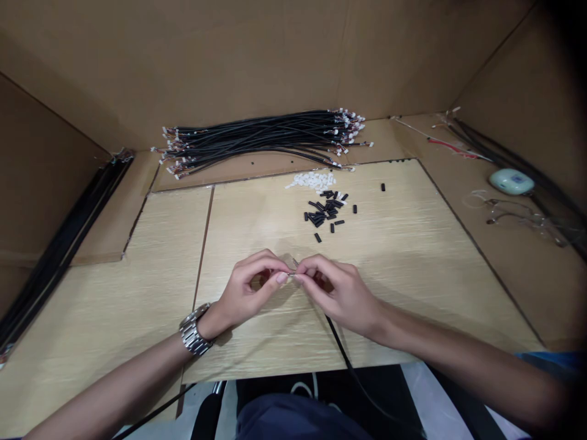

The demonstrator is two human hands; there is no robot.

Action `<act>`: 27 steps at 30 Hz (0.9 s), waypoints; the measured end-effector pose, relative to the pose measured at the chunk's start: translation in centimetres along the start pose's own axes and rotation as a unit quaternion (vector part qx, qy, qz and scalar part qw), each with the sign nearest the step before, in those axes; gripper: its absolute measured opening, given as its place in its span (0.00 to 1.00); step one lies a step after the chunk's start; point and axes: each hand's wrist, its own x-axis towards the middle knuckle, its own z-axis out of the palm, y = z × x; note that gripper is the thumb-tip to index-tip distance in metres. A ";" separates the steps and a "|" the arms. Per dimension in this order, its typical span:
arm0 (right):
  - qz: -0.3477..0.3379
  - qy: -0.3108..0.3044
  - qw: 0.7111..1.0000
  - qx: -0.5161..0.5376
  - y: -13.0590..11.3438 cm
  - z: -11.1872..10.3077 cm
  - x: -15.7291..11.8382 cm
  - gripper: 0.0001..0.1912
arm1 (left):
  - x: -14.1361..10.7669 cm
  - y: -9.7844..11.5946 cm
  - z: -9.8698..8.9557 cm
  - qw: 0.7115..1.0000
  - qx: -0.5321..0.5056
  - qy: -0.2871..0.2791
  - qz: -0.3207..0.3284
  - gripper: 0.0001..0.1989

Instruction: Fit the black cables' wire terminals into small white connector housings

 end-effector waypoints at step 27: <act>0.011 -0.016 1.000 -0.015 0.4 0.7 -0.1 0.03 | -0.8 0.0 0.8 0.987 0.132 0.028 0.089 0.06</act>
